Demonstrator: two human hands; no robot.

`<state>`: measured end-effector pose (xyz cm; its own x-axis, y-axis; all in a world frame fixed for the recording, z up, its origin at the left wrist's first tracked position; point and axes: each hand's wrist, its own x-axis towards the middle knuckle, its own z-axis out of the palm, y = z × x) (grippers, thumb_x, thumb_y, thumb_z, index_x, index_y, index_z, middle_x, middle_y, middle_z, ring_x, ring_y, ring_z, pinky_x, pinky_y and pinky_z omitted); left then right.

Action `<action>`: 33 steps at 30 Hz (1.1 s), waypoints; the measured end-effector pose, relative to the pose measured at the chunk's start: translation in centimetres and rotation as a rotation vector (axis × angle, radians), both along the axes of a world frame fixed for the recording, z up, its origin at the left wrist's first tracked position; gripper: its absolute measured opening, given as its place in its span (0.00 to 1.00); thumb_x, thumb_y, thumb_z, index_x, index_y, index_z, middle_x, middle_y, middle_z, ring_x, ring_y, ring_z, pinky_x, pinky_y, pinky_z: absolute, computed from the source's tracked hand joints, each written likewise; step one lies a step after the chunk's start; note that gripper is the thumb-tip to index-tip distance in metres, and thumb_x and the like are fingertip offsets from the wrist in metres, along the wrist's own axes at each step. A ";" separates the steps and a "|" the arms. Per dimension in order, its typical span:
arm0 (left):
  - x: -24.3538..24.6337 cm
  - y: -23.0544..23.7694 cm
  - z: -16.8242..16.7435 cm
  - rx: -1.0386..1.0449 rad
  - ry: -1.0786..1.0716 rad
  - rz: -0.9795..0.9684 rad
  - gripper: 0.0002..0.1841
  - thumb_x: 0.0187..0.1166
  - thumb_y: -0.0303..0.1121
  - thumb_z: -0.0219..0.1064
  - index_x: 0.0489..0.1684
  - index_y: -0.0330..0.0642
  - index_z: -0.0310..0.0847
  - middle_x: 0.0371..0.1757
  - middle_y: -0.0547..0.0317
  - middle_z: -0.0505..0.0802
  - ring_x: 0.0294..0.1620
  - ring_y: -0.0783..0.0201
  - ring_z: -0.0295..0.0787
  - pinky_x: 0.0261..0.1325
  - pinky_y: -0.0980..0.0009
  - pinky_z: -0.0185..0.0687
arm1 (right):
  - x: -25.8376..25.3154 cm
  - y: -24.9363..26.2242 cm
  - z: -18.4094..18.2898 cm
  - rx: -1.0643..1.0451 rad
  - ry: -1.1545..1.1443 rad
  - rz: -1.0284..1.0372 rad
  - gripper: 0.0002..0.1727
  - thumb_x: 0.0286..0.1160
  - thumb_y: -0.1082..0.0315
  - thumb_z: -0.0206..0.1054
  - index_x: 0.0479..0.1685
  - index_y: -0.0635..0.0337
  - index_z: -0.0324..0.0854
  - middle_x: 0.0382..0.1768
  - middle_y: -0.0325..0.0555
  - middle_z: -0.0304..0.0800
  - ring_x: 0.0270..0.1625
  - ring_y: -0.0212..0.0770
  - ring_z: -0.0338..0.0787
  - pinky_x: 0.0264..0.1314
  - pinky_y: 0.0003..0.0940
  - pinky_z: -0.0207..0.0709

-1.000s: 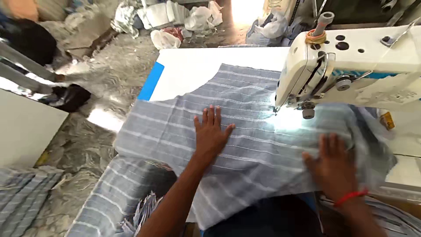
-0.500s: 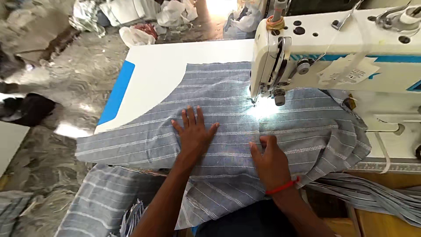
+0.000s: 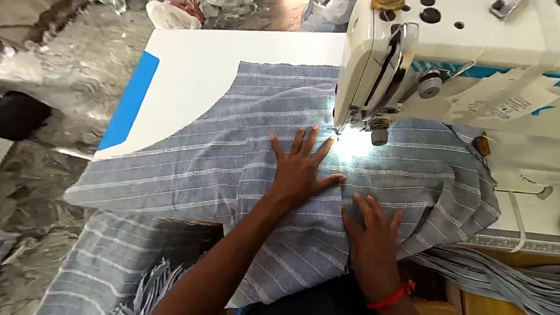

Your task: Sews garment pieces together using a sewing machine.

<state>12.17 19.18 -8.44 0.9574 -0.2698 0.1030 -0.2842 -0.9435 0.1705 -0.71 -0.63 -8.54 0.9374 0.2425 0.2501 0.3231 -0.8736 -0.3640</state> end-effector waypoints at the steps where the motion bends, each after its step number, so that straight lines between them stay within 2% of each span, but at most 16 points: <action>1: 0.9 0.1 0.0 -0.001 -0.011 -0.001 0.52 0.64 0.87 0.44 0.92 0.73 0.60 0.95 0.55 0.61 0.96 0.43 0.48 0.79 0.12 0.25 | 0.3 -0.1 -0.7 0.002 -0.035 0.003 0.24 0.82 0.73 0.58 0.71 0.41 0.86 0.80 0.54 0.78 0.88 0.67 0.67 0.79 0.91 0.41; 4: 3.2 0.2 0.3 -0.003 -0.023 -0.005 0.52 0.63 0.88 0.46 0.89 0.70 0.66 0.94 0.52 0.63 0.95 0.40 0.50 0.78 0.12 0.25 | 2.3 -0.4 -1.1 0.003 -0.051 0.010 0.23 0.87 0.66 0.55 0.76 0.39 0.83 0.83 0.53 0.75 0.90 0.64 0.64 0.82 0.88 0.41; 7: 5.6 0.2 0.6 0.008 0.008 0.001 0.53 0.62 0.88 0.47 0.89 0.68 0.66 0.94 0.53 0.62 0.96 0.40 0.47 0.78 0.12 0.22 | 4.7 -1.2 -1.0 -0.027 -0.041 0.045 0.25 0.83 0.64 0.55 0.77 0.35 0.82 0.85 0.55 0.71 0.91 0.63 0.61 0.86 0.82 0.41; 13: 8.6 0.3 1.0 0.013 0.021 0.033 0.56 0.60 0.87 0.51 0.93 0.65 0.59 0.94 0.51 0.61 0.96 0.40 0.45 0.79 0.13 0.20 | 8.7 -1.8 -0.1 -0.004 -0.018 0.112 0.22 0.84 0.63 0.55 0.73 0.46 0.83 0.85 0.57 0.70 0.92 0.62 0.60 0.87 0.79 0.43; 15: 5.9 1.0 2.3 0.059 0.092 0.143 0.53 0.71 0.82 0.44 0.95 0.57 0.55 0.96 0.46 0.57 0.96 0.36 0.43 0.80 0.13 0.20 | 7.7 -1.8 0.4 -0.011 -0.009 0.030 0.23 0.85 0.61 0.56 0.75 0.51 0.80 0.86 0.59 0.68 0.91 0.62 0.62 0.88 0.78 0.44; 17: 1.3 3.2 4.0 0.033 0.205 0.369 0.47 0.81 0.75 0.36 0.97 0.56 0.47 0.97 0.43 0.51 0.95 0.29 0.39 0.74 0.07 0.28 | 5.6 -3.3 0.6 -0.018 0.061 -0.077 0.33 0.86 0.44 0.56 0.84 0.53 0.73 0.89 0.63 0.62 0.91 0.66 0.59 0.88 0.78 0.46; 19: -2.3 7.8 3.6 -0.028 0.238 0.547 0.47 0.82 0.75 0.32 0.98 0.57 0.43 0.96 0.40 0.49 0.94 0.25 0.37 0.69 0.05 0.33 | 4.9 -7.0 0.1 -0.066 0.100 -0.073 0.48 0.78 0.28 0.53 0.89 0.54 0.66 0.90 0.63 0.58 0.91 0.66 0.60 0.87 0.71 0.56; 20: -3.3 10.6 2.6 -0.050 0.201 0.574 0.49 0.81 0.76 0.34 0.98 0.54 0.44 0.96 0.38 0.50 0.94 0.25 0.36 0.71 0.05 0.28 | 5.2 -9.0 -0.2 -0.110 0.074 -0.027 0.51 0.76 0.25 0.51 0.89 0.54 0.66 0.91 0.61 0.58 0.91 0.64 0.61 0.87 0.67 0.59; 22: -3.7 15.0 0.8 -0.082 0.052 0.509 0.52 0.79 0.77 0.39 0.96 0.46 0.51 0.94 0.37 0.58 0.95 0.29 0.42 0.80 0.12 0.24 | 6.8 -11.5 0.3 -0.122 0.042 0.057 0.48 0.77 0.26 0.50 0.86 0.53 0.72 0.92 0.59 0.55 0.92 0.63 0.59 0.87 0.65 0.61; 24: -3.3 16.0 1.4 -0.214 -0.067 0.408 0.50 0.81 0.73 0.45 0.94 0.41 0.55 0.92 0.37 0.62 0.95 0.34 0.46 0.86 0.20 0.26 | 8.6 -10.5 1.9 0.020 0.012 0.037 0.35 0.83 0.38 0.56 0.70 0.60 0.85 0.90 0.64 0.58 0.90 0.65 0.63 0.86 0.65 0.63; 26: -3.3 13.4 2.7 -0.249 -0.157 0.313 0.45 0.85 0.66 0.51 0.91 0.38 0.60 0.91 0.37 0.65 0.95 0.37 0.49 0.89 0.24 0.31 | 9.3 -6.0 3.4 0.250 0.064 -0.065 0.27 0.90 0.51 0.56 0.67 0.66 0.84 0.83 0.60 0.71 0.77 0.52 0.81 0.76 0.52 0.78; 27: -3.4 11.2 3.5 -0.231 -0.156 0.299 0.42 0.86 0.65 0.51 0.90 0.40 0.62 0.91 0.39 0.66 0.94 0.38 0.51 0.89 0.24 0.33 | 9.5 -3.3 3.7 0.388 0.168 -0.110 0.28 0.92 0.51 0.54 0.76 0.64 0.77 0.78 0.56 0.76 0.66 0.46 0.89 0.65 0.47 0.88; 28: -3.8 8.9 3.7 -0.190 -0.106 0.321 0.42 0.86 0.67 0.47 0.92 0.45 0.60 0.92 0.42 0.65 0.95 0.39 0.50 0.88 0.23 0.34 | 9.0 -0.6 3.8 0.502 0.296 -0.138 0.32 0.91 0.47 0.53 0.83 0.60 0.67 0.71 0.56 0.80 0.56 0.47 0.93 0.54 0.49 0.92; 30: -4.3 5.8 2.9 -0.063 0.058 0.385 0.48 0.81 0.75 0.41 0.97 0.53 0.49 0.96 0.43 0.55 0.96 0.35 0.43 0.81 0.14 0.33 | 6.8 3.3 3.6 0.525 0.402 -0.174 0.37 0.88 0.42 0.57 0.86 0.58 0.60 0.59 0.61 0.85 0.46 0.57 0.91 0.44 0.59 0.86; 31: -4.3 5.4 1.8 -0.009 0.106 0.381 0.49 0.80 0.76 0.39 0.98 0.53 0.46 0.96 0.41 0.52 0.96 0.32 0.39 0.78 0.12 0.28 | 5.1 4.3 3.5 0.462 0.382 -0.185 0.36 0.87 0.43 0.58 0.84 0.59 0.61 0.53 0.61 0.87 0.40 0.57 0.91 0.38 0.58 0.86; 33: -3.9 5.3 1.0 0.022 0.094 0.307 0.44 0.84 0.67 0.45 0.96 0.48 0.49 0.95 0.37 0.53 0.95 0.31 0.39 0.80 0.13 0.26 | 2.0 4.6 3.1 0.363 0.333 -0.213 0.28 0.89 0.49 0.59 0.76 0.61 0.70 0.44 0.55 0.89 0.34 0.51 0.91 0.35 0.52 0.87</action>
<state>8.28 24.44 -7.44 0.9995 0.0319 0.0073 0.0303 -0.9864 0.1613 1.28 3.92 -5.41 0.9993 -0.0089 -0.0367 -0.0323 -0.7061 -0.7073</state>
